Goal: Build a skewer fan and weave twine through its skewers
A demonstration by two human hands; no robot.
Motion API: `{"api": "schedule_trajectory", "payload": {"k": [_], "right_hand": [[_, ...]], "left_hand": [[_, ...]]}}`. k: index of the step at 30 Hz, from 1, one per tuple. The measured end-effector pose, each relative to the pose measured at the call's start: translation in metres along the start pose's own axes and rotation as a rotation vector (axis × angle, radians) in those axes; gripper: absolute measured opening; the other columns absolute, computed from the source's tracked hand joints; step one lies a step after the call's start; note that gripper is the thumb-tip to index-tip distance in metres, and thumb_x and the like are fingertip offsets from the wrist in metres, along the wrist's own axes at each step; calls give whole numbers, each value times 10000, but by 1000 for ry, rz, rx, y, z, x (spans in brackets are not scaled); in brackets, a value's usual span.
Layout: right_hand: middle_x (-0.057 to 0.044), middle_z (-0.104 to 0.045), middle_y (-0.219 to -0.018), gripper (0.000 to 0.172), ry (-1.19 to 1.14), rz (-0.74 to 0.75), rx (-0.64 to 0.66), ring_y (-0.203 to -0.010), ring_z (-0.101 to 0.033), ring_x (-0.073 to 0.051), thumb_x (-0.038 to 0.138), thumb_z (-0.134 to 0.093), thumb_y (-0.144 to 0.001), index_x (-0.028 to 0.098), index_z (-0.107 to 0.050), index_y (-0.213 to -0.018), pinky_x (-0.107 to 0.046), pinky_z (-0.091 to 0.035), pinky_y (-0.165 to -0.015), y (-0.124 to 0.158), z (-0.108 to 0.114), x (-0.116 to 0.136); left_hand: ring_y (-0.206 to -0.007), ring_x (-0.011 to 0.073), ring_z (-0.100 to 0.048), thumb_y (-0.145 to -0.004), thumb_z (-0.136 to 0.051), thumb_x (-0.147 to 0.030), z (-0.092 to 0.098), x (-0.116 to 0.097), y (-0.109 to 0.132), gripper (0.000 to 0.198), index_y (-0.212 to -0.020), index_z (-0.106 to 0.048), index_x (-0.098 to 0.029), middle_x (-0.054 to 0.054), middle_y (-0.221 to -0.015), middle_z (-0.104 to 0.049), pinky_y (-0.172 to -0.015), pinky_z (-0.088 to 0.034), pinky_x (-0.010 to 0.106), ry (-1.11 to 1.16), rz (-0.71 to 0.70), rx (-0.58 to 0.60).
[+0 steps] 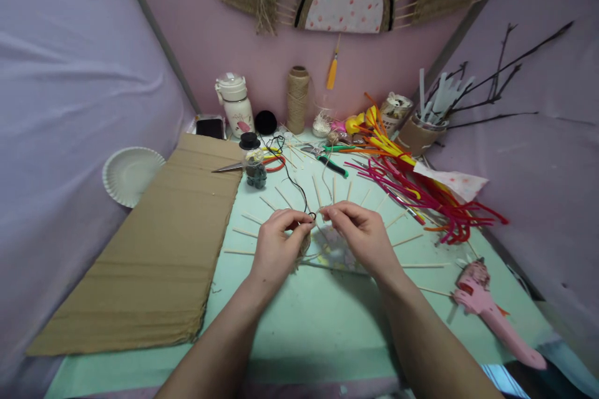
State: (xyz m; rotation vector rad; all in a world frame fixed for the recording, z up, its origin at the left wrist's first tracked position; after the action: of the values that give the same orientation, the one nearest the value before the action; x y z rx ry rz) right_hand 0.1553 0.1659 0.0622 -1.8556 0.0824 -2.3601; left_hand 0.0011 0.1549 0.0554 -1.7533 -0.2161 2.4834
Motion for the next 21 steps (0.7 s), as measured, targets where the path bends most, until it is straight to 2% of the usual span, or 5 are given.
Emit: {"api": "schedule_trajectory", "payload": {"k": [4,8,12,17,21], "right_hand": [[-45,-655,-1132,300,33,184,168,-1077,-573,-197,191,-466,-891,269,-668,-1098,-367,-423,-949,1,-9,14],[-41,-639,-1164,340,93,185,337,-1103,-558,-193,153,-476,-876,273,-631,-1154,-376,-405,-973,3,-22,11],[-36,-666,-920,198,198,180,326,-910,-589,-186,154,-508,-853,228,-667,-943,-341,-438,-845,2,-24,9],[-46,-635,-809,125,354,285,14,-838,-554,-195,189,-504,-864,204,-627,-848,-348,-395,-810,0,5,21],[27,-565,-602,80,506,243,298,-636,-521,-147,178,-570,-788,215,-641,-798,-336,-365,-775,6,-17,11]], "left_hand": [[-707,158,-610,-725,-641,-222,-7,7,-1,52,-726,-675,-182,21,-744,-680,-677,-486,265,190,157,97],[-711,147,-601,-713,-654,-221,-9,4,0,39,-715,-670,-185,20,-746,-667,-667,-484,247,274,191,187],[-733,166,-612,-724,-662,-227,-11,5,0,39,-731,-688,-199,33,-757,-676,-690,-493,273,273,164,242],[-721,167,-604,-722,-682,-302,-4,20,-3,127,-750,-685,-178,41,-760,-677,-668,-484,271,251,213,140],[-730,161,-602,-728,-674,-301,3,27,-5,126,-765,-678,-180,33,-760,-679,-686,-473,266,244,235,46]]}}
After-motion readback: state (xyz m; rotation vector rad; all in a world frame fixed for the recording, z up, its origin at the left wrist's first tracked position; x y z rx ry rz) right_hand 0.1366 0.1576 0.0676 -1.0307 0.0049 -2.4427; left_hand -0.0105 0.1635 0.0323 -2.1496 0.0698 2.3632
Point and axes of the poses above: each hand's wrist, its own y-axis away from the middle knuckle, its own z-axis out of the back of the hand, x = y × z, the point moved 9 cm from there along -y, towards the middle knuckle
